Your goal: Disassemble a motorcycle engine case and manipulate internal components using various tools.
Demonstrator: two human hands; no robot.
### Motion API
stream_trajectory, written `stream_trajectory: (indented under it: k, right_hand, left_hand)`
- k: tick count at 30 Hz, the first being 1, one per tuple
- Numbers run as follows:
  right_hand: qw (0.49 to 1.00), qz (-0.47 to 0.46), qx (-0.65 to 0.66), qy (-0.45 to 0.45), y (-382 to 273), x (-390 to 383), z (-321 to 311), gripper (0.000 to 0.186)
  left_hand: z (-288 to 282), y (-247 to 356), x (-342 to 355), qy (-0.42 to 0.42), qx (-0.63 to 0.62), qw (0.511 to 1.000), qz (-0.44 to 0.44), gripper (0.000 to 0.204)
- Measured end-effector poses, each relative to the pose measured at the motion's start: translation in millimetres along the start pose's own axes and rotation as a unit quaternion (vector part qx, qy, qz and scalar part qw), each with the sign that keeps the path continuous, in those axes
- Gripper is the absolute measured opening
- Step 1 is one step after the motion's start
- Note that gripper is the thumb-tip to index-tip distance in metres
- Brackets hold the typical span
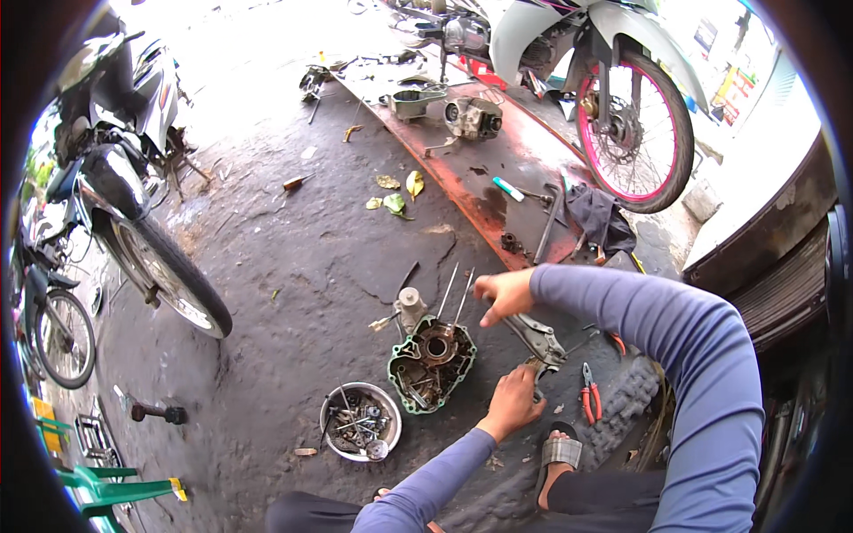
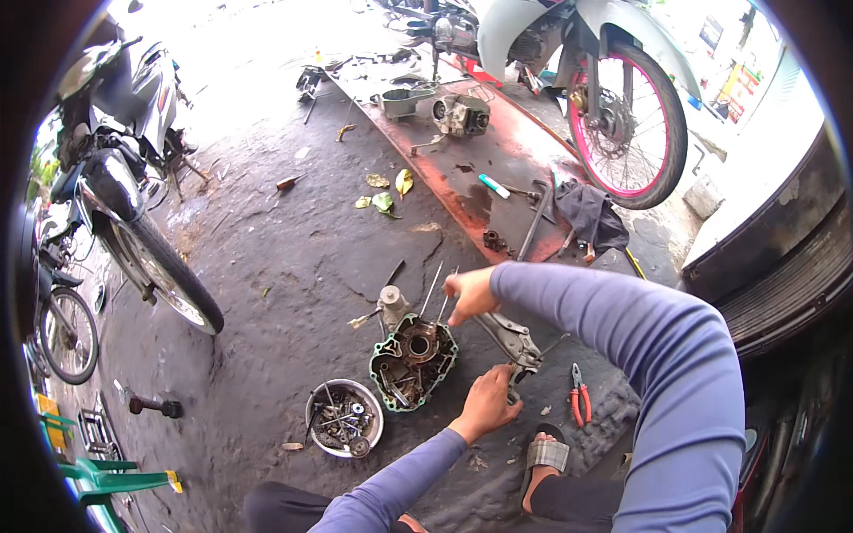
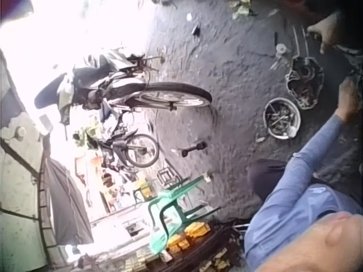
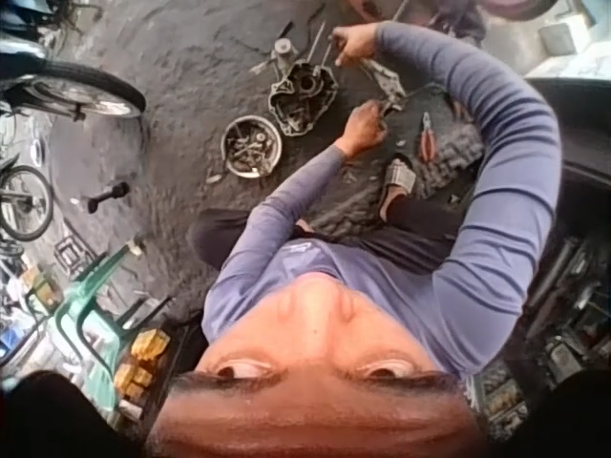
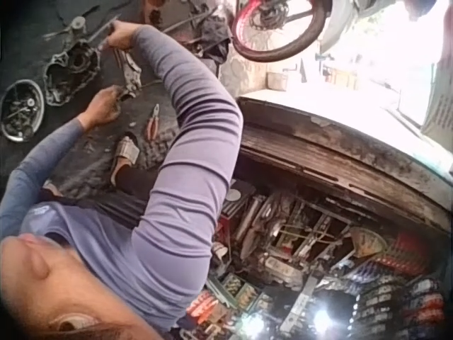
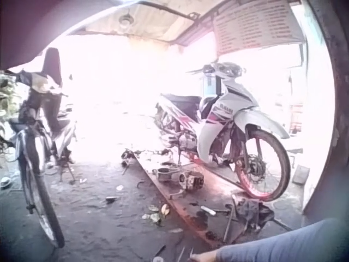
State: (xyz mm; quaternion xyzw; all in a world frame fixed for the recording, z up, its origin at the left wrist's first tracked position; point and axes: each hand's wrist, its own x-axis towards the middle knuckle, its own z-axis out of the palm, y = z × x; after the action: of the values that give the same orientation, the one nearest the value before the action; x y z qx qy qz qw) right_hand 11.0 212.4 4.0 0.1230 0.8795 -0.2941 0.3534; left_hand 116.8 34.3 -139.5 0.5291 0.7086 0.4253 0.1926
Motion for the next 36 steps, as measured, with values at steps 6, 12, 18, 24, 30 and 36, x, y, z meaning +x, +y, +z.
stream_trajectory:
  k: [6, 12, 18, 24, 30, 36]
  right_hand:
    - [0.987, -0.102, -0.097, -0.083, -83, -53, 64, 0.052]
    - [0.961, -0.063, -0.133, -0.236, -34, -162, 116, 0.043]
    - [0.947, 0.081, -0.148, -0.274, 56, -199, 116, 0.036]
    - [0.942, 0.144, -0.294, -0.074, 49, -216, 90, 0.033]
    - [0.996, 0.087, 0.018, 0.020, 54, -231, 146, 0.035]
    - [0.743, 0.244, 0.603, 0.156, 115, -203, 140, 0.077]
  left_hand:
    - [17, -19, 3, -0.109, 0.037, 0.993, -0.025, 0.070]
    - [3, -19, 10, 0.016, 0.003, 1.000, 0.023, 0.054]
    - [3, -2, 6, 0.026, -0.003, 0.999, 0.028, 0.058]
    - [-2, -11, 13, 0.084, -0.010, 0.995, -0.054, 0.059]
    - [-6, -29, 19, 0.112, -0.021, 0.987, -0.112, 0.061]
    - [-4, -11, 12, 0.125, -0.021, 0.984, -0.125, 0.056]
